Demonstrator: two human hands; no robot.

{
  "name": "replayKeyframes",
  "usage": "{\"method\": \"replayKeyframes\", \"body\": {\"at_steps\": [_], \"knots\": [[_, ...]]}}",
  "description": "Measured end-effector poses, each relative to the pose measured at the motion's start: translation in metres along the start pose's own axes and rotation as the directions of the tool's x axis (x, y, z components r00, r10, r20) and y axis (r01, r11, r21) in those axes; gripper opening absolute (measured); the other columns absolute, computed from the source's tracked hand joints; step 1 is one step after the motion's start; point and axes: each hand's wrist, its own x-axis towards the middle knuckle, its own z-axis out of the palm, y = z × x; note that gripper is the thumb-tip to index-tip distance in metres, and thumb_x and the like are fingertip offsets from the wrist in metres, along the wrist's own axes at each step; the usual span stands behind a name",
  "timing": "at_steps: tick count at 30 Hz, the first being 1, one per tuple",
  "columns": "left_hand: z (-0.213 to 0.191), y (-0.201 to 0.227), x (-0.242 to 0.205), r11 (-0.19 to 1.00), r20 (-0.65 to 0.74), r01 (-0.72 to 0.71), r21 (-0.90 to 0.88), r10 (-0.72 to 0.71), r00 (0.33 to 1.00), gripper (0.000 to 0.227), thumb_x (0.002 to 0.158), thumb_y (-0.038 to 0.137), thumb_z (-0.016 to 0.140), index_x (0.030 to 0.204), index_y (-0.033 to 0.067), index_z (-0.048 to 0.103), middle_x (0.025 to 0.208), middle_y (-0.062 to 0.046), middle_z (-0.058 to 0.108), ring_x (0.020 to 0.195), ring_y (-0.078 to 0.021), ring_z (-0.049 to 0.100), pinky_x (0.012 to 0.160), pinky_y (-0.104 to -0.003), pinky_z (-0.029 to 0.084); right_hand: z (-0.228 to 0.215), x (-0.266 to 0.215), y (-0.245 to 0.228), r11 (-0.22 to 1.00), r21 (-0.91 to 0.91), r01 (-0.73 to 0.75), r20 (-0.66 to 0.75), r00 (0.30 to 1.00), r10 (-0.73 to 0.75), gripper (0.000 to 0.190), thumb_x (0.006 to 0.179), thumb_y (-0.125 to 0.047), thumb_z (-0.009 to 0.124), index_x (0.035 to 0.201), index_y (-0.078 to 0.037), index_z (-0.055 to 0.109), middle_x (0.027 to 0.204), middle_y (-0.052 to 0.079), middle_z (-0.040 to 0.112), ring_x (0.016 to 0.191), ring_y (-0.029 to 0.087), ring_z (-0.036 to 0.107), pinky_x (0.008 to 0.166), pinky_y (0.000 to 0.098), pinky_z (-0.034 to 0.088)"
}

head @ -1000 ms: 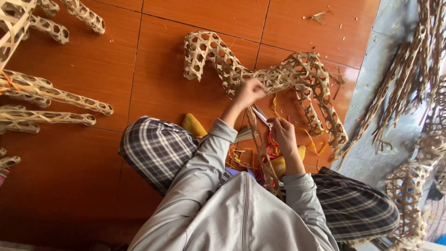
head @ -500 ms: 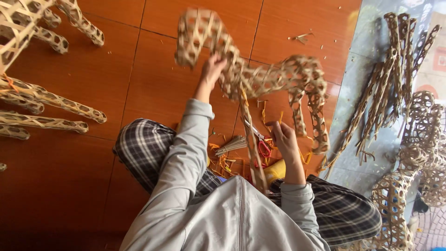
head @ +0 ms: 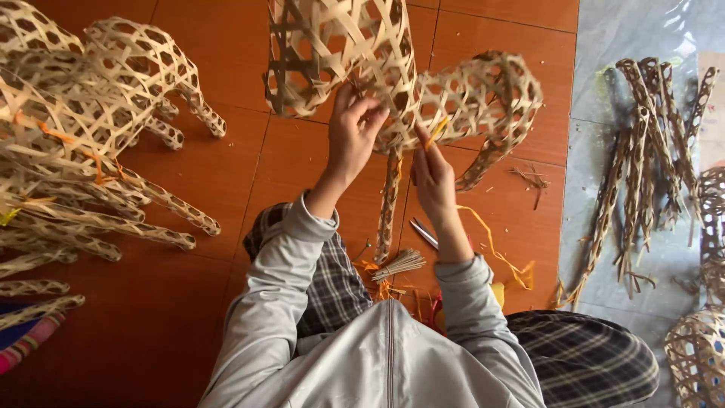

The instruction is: Assembling a woven bamboo giraffe structure using plastic ties and scissors.

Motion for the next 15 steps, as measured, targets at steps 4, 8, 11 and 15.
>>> {"method": "replayKeyframes", "body": {"at_steps": [4, 8, 11, 15], "knots": [[0.001, -0.003, -0.012, 0.990, -0.007, -0.116, 0.083, 0.117, 0.993, 0.016, 0.093, 0.009, 0.079, 0.103, -0.0021, 0.073, 0.127, -0.015, 0.060, 0.117, -0.0299, 0.064, 0.099, -0.038, 0.055, 0.020, 0.006, 0.003, 0.999, 0.044, 0.014, -0.024, 1.000, -0.013, 0.045, 0.111, -0.009, 0.042, 0.156, -0.010, 0.043, 0.120, -0.016, 0.062, 0.063, 0.003, 0.042, 0.055, 0.0218, 0.041], [0.000, -0.004, -0.011, 0.987, 0.020, -0.124, 0.101, 0.123, 0.992, 0.015, 0.095, 0.012, 0.078, 0.104, 0.0014, 0.073, 0.128, -0.016, 0.059, 0.117, -0.0295, 0.064, 0.102, -0.039, 0.054, 0.031, 0.004, 0.008, 1.000, 0.003, 0.005, -0.061, 0.998, -0.005, 0.050, 0.113, -0.005, 0.043, 0.162, -0.011, 0.039, 0.075, -0.005, 0.045, 0.063, 0.004, 0.039, 0.055, 0.0224, 0.036], [-0.004, -0.003, -0.009, 0.987, 0.050, -0.080, 0.137, 0.074, 0.996, 0.020, 0.094, 0.014, 0.079, 0.107, 0.0009, 0.074, 0.126, -0.017, 0.059, 0.116, -0.0320, 0.063, 0.102, -0.042, 0.052, 0.037, 0.004, 0.007, 0.993, 0.111, -0.033, -0.047, 0.998, 0.039, 0.055, 0.111, -0.004, 0.038, 0.164, -0.013, 0.029, 0.079, -0.006, 0.052, 0.061, 0.004, 0.041, 0.055, 0.0227, 0.040], [-0.007, 0.000, -0.015, 0.985, 0.096, -0.068, 0.160, 0.054, 0.994, 0.021, 0.098, 0.019, 0.076, 0.110, 0.0018, 0.073, 0.122, -0.017, 0.059, 0.115, -0.0342, 0.063, 0.099, -0.042, 0.053, 0.038, -0.003, 0.016, 0.986, 0.161, -0.045, -0.081, 0.995, 0.059, 0.054, 0.113, -0.005, 0.037, 0.166, -0.010, 0.029, 0.070, -0.005, 0.047, 0.058, 0.005, 0.041, 0.053, 0.0231, 0.039]]}}
